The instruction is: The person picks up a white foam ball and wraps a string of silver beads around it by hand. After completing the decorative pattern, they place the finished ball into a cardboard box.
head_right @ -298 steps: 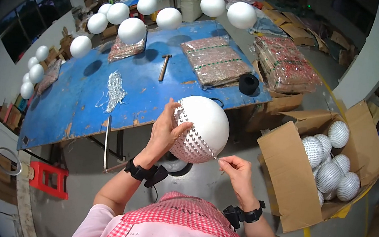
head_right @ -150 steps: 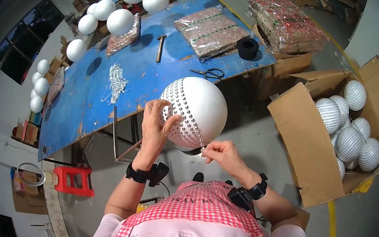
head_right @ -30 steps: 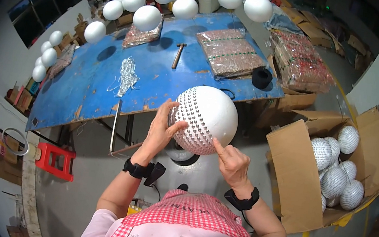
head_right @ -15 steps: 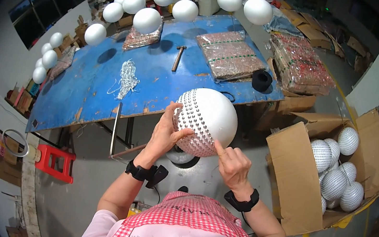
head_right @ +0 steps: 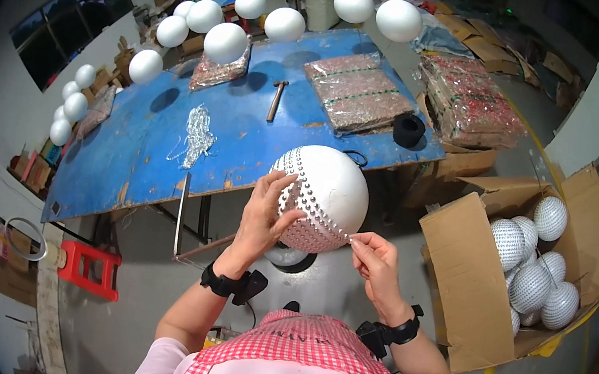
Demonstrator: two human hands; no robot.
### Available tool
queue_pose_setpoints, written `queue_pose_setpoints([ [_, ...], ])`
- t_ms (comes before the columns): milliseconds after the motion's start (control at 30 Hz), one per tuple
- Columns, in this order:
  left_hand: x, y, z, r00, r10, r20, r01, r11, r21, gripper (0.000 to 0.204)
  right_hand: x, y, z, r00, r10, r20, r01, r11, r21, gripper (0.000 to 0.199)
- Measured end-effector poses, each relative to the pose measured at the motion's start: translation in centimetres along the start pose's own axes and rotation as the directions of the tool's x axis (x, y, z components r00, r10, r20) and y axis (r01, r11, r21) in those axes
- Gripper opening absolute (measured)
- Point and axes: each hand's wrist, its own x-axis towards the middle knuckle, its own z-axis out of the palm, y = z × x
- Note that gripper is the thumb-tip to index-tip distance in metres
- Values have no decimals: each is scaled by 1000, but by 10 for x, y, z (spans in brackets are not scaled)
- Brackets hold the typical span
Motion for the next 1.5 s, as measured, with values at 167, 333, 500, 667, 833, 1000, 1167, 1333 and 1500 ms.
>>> queue_pose_setpoints([
  [167, -4, -3, 11, 999, 36, -7, -36, 998, 50, 57, -7, -7, 10, 987, -136, -85, 122, 982, -145, 14],
  [333, -7, -5, 15, 1000, 12, -9, -12, 999, 41, 53, 4, 6, 1, 980, -179, -83, 159, 965, -207, 11],
  [500, -7, -4, 18, 998, -50, -25, 49, 998, -44, 52, 16, 22, -2, 988, -138, -73, 119, 967, -227, 14],
  [667, -7, -1, 19, 998, -62, -11, 62, 998, 10, 58, 22, 28, -3, 986, -141, -85, 117, 963, -242, 14],
  [833, -1, 5, 18, 996, -86, -17, 85, 996, -39, 63, 16, 23, 0, 984, -160, -72, 138, 958, -251, 12],
  [1000, 0, 6, 22, 998, -60, -37, 59, 998, -21, 65, 15, 24, -1, 949, -289, -125, 259, 943, -209, 13],
  [1167, -1, 7, 20, 994, -99, -37, 98, 995, -31, 65, 8, 17, 3, 954, -283, -95, 247, 926, -285, 13],
  [1333, -3, 6, 21, 996, -84, -39, 83, 996, -15, 64, 1, 15, 7, 946, -315, -78, 275, 905, -324, 13],
  [1500, -3, 10, 22, 995, -98, -15, 98, 995, -29, 62, 19, 32, -6, 967, -228, -117, 192, 947, -257, 13],
])
